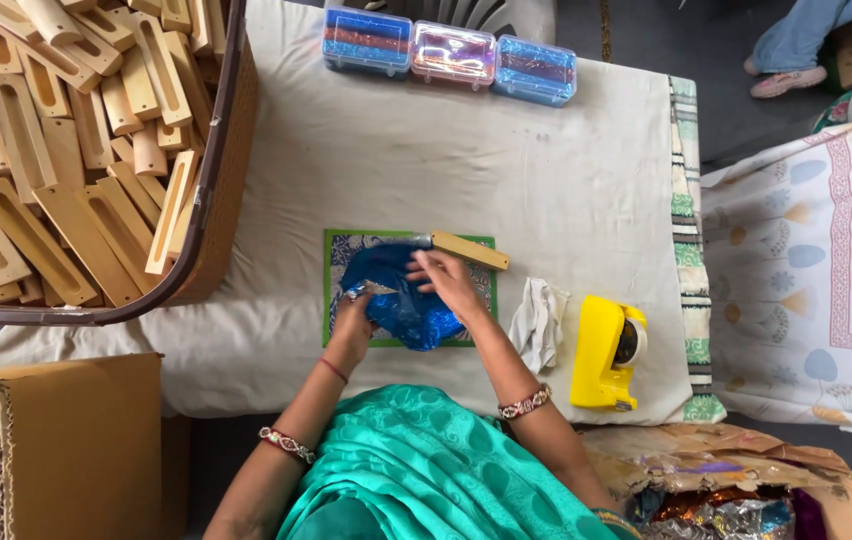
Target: The person wipes wooden pieces with a white cloth, wraps colorful metallic foil sheets around them, and places the foil-wrapped pieces into clear plastic storage containers on the table. They repeatedly take new wooden pieces from a large basket and finished wrapped pieces are lined up on the table.
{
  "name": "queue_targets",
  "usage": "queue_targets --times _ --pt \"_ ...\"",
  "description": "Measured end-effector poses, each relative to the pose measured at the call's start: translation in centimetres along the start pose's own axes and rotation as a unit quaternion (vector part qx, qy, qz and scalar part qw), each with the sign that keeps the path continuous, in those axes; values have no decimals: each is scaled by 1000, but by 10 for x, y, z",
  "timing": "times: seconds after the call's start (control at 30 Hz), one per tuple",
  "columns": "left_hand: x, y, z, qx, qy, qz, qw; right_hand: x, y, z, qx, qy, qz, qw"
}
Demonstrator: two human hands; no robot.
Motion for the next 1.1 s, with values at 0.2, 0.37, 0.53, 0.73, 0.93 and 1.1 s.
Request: queue_targets --times 0.2,0.37,0.53,0.73,0.93,1.1 --pt "6 40 -12 -106 94 73 987 -50 18 -17 -246 218 175 928" --pt "6 42 -10 -108 101 66 987 -57 8 -1 -372 315 217 846" --pt "8 52 -7 -66 82 81 991 5 70 109 -147 63 137 978" --pt "16 66 -24 -6 54 77 996 -97 12 -32 -393 260 326 820" --pt "-1 41 -15 65 65 31 995 -101 -76 -62 -361 228 146 892" --pt "4 37 -26 90 39 -27 995 -85 -93 -56 -446 316 140 826"
Point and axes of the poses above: each hand's wrist, its own x-axis towards the middle knuckle, its own y-axis out of the back of the hand, z = x × y, the point moved 9 cm from there along x, towards the middle knuckle, and after that the axes turned 9 degrees about -y, right-handed, at the moved point
